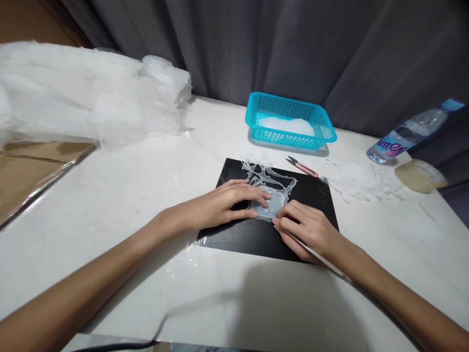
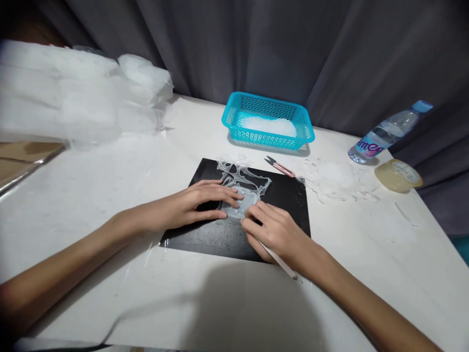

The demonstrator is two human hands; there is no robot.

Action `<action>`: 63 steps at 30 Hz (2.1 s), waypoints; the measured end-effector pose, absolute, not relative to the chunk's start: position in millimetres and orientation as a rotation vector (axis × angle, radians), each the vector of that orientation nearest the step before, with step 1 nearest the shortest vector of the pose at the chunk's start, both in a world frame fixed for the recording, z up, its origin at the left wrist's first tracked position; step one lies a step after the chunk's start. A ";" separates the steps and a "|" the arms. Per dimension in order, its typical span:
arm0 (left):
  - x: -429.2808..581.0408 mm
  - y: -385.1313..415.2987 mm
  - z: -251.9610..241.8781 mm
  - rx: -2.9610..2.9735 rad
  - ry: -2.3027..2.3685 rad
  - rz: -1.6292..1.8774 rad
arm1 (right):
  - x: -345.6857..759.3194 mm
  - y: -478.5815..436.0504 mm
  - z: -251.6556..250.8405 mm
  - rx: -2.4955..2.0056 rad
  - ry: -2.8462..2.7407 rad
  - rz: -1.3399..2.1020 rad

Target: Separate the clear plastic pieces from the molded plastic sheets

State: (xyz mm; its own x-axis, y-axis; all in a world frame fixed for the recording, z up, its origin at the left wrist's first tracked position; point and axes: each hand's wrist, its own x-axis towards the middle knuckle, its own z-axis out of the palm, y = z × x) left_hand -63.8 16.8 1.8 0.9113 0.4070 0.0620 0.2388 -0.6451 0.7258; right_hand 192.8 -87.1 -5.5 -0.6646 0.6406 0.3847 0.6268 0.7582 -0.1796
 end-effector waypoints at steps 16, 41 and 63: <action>-62.2 -0.2 11.0 2.341 0.717 0.453 | 178.4 -87.0 -8.5 -1.106 -2.423 -0.113; -37.3 -42.7 2.4 1.611 1.006 0.574 | 163.4 -87.6 -13.0 -1.098 -2.156 -0.113; -35.1 -40.5 6.6 1.550 1.164 0.535 | 173.7 -73.8 3.3 -1.239 -1.924 0.444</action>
State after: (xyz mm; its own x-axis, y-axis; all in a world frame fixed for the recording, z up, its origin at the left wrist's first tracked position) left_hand -35.1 -40.5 6.6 0.4215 0.8768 -0.2313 0.3956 0.0517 0.9170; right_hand 173.7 -73.8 3.3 -0.2121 0.8789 0.4272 0.6026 0.4618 -0.6508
